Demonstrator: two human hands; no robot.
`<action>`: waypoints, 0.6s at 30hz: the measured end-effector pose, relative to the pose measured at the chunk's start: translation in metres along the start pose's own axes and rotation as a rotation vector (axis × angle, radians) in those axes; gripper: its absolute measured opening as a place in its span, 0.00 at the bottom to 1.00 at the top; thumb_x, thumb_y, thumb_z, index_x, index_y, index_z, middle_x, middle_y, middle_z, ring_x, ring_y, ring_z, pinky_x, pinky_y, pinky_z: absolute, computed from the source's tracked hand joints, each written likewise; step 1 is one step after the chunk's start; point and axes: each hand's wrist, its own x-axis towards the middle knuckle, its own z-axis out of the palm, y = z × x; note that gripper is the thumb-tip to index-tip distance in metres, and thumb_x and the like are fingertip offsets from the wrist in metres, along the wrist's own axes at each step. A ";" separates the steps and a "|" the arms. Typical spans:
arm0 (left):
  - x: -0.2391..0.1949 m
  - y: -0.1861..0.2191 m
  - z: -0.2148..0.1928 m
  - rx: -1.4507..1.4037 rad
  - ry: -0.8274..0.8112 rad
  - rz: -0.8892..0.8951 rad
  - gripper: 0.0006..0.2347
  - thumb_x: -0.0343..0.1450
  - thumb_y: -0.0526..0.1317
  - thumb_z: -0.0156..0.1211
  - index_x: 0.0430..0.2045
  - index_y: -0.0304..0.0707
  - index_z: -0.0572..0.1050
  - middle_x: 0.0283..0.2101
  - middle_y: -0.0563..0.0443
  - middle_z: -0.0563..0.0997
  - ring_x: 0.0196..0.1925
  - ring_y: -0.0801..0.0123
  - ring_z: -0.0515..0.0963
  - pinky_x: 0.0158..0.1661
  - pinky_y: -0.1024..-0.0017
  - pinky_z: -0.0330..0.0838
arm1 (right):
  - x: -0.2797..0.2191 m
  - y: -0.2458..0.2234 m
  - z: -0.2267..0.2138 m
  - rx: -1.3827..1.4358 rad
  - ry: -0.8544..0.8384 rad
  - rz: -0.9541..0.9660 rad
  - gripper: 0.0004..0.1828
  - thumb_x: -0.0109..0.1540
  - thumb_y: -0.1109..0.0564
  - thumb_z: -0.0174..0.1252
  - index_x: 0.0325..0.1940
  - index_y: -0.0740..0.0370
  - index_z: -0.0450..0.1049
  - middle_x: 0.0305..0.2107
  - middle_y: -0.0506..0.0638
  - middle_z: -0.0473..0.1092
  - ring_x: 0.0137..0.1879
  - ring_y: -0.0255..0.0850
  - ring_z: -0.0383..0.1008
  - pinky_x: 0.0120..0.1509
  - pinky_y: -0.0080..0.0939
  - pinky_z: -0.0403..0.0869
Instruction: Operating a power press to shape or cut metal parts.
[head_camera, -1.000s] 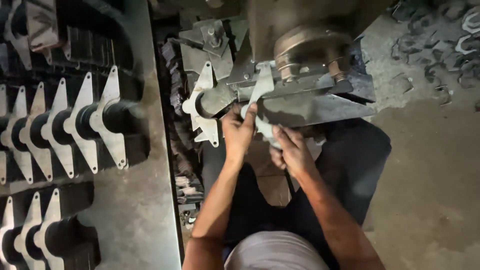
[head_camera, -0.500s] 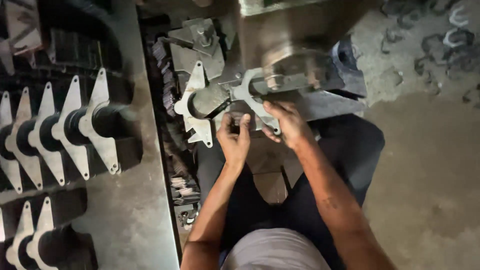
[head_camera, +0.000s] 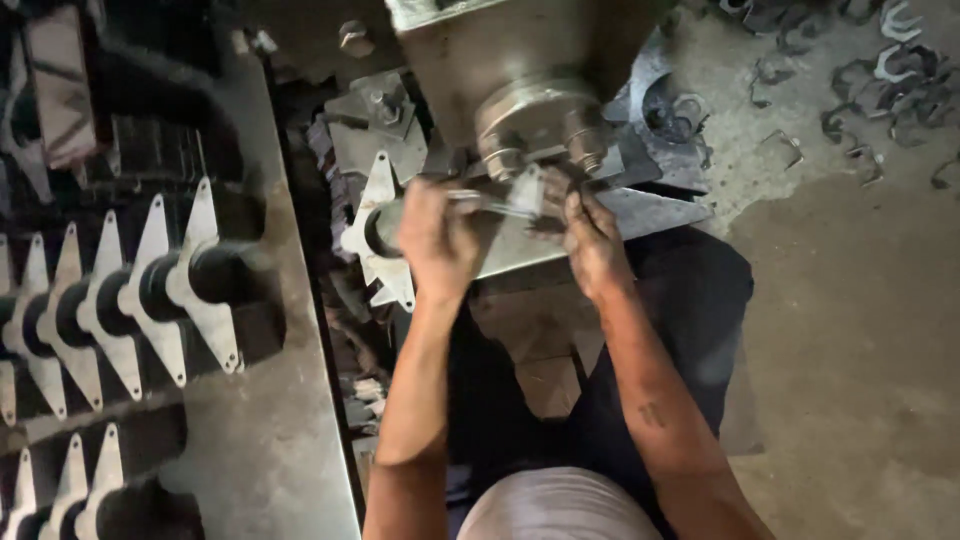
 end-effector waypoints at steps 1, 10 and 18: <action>0.004 0.005 -0.009 -0.335 0.211 0.062 0.07 0.72 0.28 0.62 0.42 0.34 0.76 0.47 0.44 0.76 0.41 0.59 0.80 0.40 0.64 0.76 | 0.003 -0.021 0.011 0.222 -0.028 0.089 0.31 0.71 0.43 0.51 0.70 0.69 0.65 0.49 0.56 0.75 0.52 0.42 0.79 0.46 0.46 0.83; -0.026 -0.002 0.055 -1.197 -0.069 -0.406 0.06 0.78 0.34 0.57 0.38 0.31 0.80 0.28 0.52 0.79 0.24 0.77 0.70 0.25 0.79 0.62 | -0.041 -0.002 -0.005 0.255 -0.467 -0.119 0.08 0.70 0.62 0.55 0.47 0.73 0.73 0.38 0.61 0.78 0.42 0.49 0.83 0.33 0.41 0.81; -0.013 0.022 0.030 -0.953 -0.037 -0.132 0.12 0.77 0.30 0.54 0.55 0.26 0.72 0.49 0.48 0.80 0.50 0.71 0.77 0.53 0.75 0.70 | -0.031 -0.004 0.009 -0.507 -0.196 -0.329 0.09 0.68 0.67 0.48 0.46 0.70 0.76 0.35 0.52 0.81 0.36 0.35 0.84 0.36 0.34 0.82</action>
